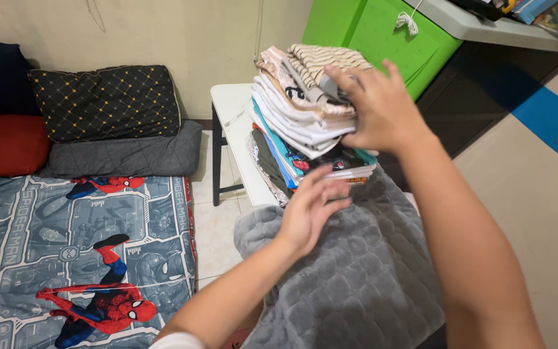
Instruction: The person folds several clothing items and a grey quilted cushion, then places them into a plastic laundry basket.
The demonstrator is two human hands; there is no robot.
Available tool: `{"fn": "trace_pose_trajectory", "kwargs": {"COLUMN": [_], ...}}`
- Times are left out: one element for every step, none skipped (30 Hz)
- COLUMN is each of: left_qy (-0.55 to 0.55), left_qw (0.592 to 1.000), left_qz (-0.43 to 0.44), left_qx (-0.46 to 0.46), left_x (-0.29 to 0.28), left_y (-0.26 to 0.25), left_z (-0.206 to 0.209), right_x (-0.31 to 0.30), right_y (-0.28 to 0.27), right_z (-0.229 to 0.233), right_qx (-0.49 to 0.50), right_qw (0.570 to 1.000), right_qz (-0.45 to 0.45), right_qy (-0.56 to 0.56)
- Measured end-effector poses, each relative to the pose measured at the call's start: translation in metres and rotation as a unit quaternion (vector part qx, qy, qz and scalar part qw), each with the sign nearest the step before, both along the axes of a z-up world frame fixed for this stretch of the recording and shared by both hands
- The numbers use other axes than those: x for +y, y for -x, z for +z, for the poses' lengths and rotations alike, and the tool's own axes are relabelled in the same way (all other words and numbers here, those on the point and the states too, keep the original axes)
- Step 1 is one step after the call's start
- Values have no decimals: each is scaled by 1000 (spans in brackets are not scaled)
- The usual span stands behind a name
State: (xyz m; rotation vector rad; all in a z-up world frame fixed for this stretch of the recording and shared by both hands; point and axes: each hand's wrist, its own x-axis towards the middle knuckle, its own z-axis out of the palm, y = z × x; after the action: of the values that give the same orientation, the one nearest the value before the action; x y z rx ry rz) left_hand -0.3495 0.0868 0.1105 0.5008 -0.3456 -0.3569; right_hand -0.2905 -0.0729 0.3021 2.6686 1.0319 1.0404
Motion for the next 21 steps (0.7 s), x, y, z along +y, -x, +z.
{"fn": "trace_pose_trajectory", "kwargs": {"left_qy": [28, 63, 99, 134, 189, 243, 295, 255, 216, 177, 185, 193, 200, 214, 224, 234, 236, 239, 242, 239, 234], "left_qw": [998, 995, 990, 982, 975, 964, 951, 959, 963, 964, 968, 971, 972, 972, 972, 971, 971, 970, 970, 971, 972], "left_qz": [-36, -45, -55, -65, -62, -59, -54, -38, -18, 2, 17, 33, 48, 50, 48, 46, 41, 35, 29, 12, -7], "left_qx": [44, 66, 89, 112, 98, 85, 73, 115, 157, 198, 168, 138, 110, 82, 54, 25, 14, 2, -12, -19, -26], "left_x": [-6, -12, -18, -23, -26, -27, -27, -26, -23, -22, -23, -23, -24, -24, -23, -22, -22, -21, -21, -21, -22], "left_y": [-9, -20, -29, -39, -52, -65, -74, -81, -88, -92, -94, -94, -94, -93, -91, -89, -84, -79, -73, -64, -53], "left_z": [14, 26, 35, 42, 50, 57, 62, 65, 66, 64, 61, 57, 51, 48, 46, 47, 48, 50, 56, 60, 64], "right_x": [-2, -4, -6, -6, -6, -5, -2, 1, 3, 5, 6, 7, 8, 8, 8, 8, 7, 6, 6, 7, 6], "right_y": [5, 9, 15, 21, 25, 30, 34, 39, 44, 52, 60, 68, 76, 85, 95, 104, 116, 127, 138, 149, 159], "right_z": [5, 9, 12, 14, 15, 15, 13, 10, 8, 5, 3, 2, 1, 0, -1, -2, -4, -5, -6, -7, -7], "right_qx": [-2, -5, -6, 4, 12, 19, 10, 0, -9, -17, -27, -37, -38, -39, -41, -50, -56, -62, -72, -82, -93], "right_qw": [1000, 1000, 1000, 1000, 1000, 999, 1000, 1000, 1000, 1000, 999, 999, 999, 999, 999, 998, 998, 997, 997, 996, 995], "right_qz": [3, 6, 7, 6, 4, 3, -2, -6, -7, -10, -12, -14, -16, -19, -24, -28, -35, -42, -35, -29, -24], "right_qy": [-4, -8, -12, -18, -24, -30, -16, -2, 13, 14, 15, 16, 14, 11, 5, 10, 16, 23, 19, 16, 11]}}
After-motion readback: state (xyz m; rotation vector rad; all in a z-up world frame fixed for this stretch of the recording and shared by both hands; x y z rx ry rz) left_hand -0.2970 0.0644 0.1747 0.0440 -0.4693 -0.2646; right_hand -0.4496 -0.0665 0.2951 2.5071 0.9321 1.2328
